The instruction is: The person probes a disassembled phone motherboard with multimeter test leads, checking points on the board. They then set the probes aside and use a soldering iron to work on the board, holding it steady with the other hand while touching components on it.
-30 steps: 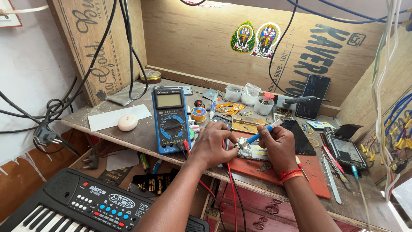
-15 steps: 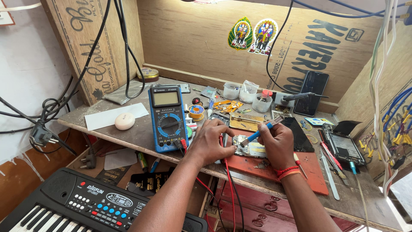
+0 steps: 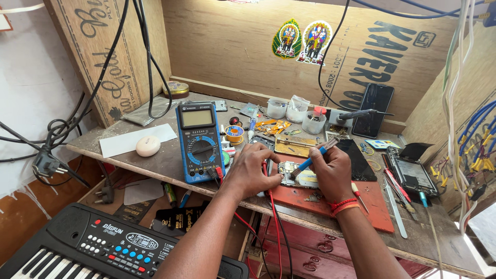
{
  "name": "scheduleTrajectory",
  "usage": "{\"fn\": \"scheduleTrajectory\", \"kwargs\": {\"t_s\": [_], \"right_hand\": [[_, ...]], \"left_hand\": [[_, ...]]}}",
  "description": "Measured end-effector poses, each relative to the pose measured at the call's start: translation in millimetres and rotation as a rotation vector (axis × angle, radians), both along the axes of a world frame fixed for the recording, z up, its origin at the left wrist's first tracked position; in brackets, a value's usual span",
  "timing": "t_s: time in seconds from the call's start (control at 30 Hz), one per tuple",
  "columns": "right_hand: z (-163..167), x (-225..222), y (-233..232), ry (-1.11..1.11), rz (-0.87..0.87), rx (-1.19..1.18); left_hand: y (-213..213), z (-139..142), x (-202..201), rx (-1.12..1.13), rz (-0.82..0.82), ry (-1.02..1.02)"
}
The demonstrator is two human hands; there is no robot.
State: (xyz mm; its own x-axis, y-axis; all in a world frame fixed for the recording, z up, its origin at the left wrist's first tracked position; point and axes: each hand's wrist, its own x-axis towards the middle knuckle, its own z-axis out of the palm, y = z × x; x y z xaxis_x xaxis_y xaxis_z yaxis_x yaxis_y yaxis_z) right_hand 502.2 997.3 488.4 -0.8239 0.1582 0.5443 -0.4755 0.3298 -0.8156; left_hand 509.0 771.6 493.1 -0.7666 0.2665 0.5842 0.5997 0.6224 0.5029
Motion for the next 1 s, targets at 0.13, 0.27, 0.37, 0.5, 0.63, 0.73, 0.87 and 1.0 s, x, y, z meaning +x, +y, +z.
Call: {"fn": "scheduleTrajectory", "kwargs": {"t_s": [0.13,0.27,0.37,0.5,0.63,0.73,0.87,1.0], "right_hand": [[3,2,-1,0.035,-0.085,0.077],[5,4,-1,0.049,-0.146,0.033],[5,5,-1,0.128,-0.213,0.099],[3,7,2,0.248,-0.347,0.103],[3,9,6,0.342,-0.447,-0.012],[2,10,7,0.370,-0.431,-0.153],[3,10,8,0.424,-0.459,-0.143],[3,10,14,0.427,-0.539,-0.098]], "left_hand": [[1,0,1,-0.055,0.017,-0.001],[2,2,2,-0.049,0.027,0.003],[3,2,4,-0.084,0.031,-0.005],[5,4,6,-0.155,0.040,0.020],[6,5,9,-0.189,0.060,0.017],[5,6,10,-0.175,0.055,-0.066],[6,7,10,-0.180,0.069,-0.042],[8,6,9,-0.219,0.056,-0.078]]}}
